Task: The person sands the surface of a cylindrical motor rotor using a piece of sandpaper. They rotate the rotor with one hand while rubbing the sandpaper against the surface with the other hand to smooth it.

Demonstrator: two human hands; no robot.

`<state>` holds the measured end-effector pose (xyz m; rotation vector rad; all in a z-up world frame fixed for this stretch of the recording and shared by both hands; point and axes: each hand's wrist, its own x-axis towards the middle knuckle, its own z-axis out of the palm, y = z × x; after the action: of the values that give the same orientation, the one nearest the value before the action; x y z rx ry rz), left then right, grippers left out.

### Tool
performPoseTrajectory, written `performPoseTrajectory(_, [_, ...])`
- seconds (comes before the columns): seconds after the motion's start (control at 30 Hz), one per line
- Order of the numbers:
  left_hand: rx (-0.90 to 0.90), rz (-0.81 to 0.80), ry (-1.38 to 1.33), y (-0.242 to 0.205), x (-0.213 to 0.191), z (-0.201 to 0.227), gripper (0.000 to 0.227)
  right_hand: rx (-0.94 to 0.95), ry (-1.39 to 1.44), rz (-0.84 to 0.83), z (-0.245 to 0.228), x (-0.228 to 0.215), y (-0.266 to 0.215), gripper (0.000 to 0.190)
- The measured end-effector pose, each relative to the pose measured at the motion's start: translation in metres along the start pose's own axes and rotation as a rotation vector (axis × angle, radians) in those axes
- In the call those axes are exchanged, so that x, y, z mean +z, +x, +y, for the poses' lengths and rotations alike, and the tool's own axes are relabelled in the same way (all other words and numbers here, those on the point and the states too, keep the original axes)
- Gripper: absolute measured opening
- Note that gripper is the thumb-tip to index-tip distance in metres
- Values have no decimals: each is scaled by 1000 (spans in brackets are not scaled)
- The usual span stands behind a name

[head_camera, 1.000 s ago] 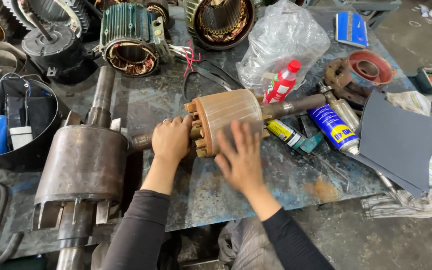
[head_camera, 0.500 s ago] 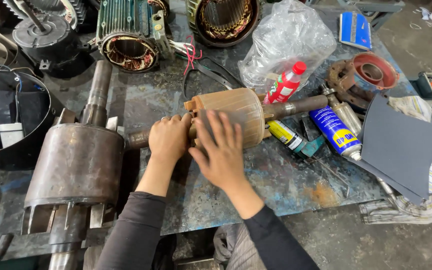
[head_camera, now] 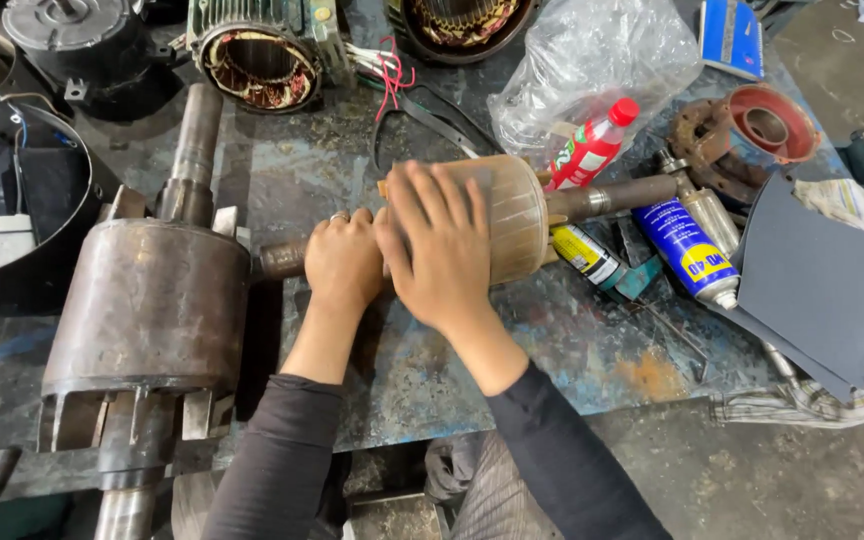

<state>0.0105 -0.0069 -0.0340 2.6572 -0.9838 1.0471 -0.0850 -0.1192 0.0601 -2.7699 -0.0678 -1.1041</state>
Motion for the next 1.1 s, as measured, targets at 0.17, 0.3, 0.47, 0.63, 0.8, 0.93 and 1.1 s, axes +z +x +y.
performPoseTrajectory(0.17, [23, 78, -8, -4, -15, 4, 13, -89, -25, -23, 62, -23, -48, 63])
performPoseTrajectory(0.3, [-5, 132, 0, -7, -17, 10, 8, 74, -37, -115, 130, -25, -10, 47])
performPoseTrajectory(0.47, [-15, 164, -1, -4, -20, 8, 8, 120, -148, -315, 73, 11, 33, 52])
performPoseTrajectory(0.63, [-16, 146, 31, -2, -21, 10, 11, -18, 29, -86, 10, -27, -13, 56])
performPoseTrajectory(0.8, [7, 166, 5, -8, -18, 8, 7, -71, -49, -60, 82, -39, -19, 62])
performPoseTrajectory(0.93, [-25, 211, 35, -12, -17, 14, 8, 104, -153, -202, 110, -7, 18, 50])
performPoseTrajectory(1.1, [-8, 112, -19, -15, 7, 9, 8, 93, -30, -391, 27, 17, 44, 59])
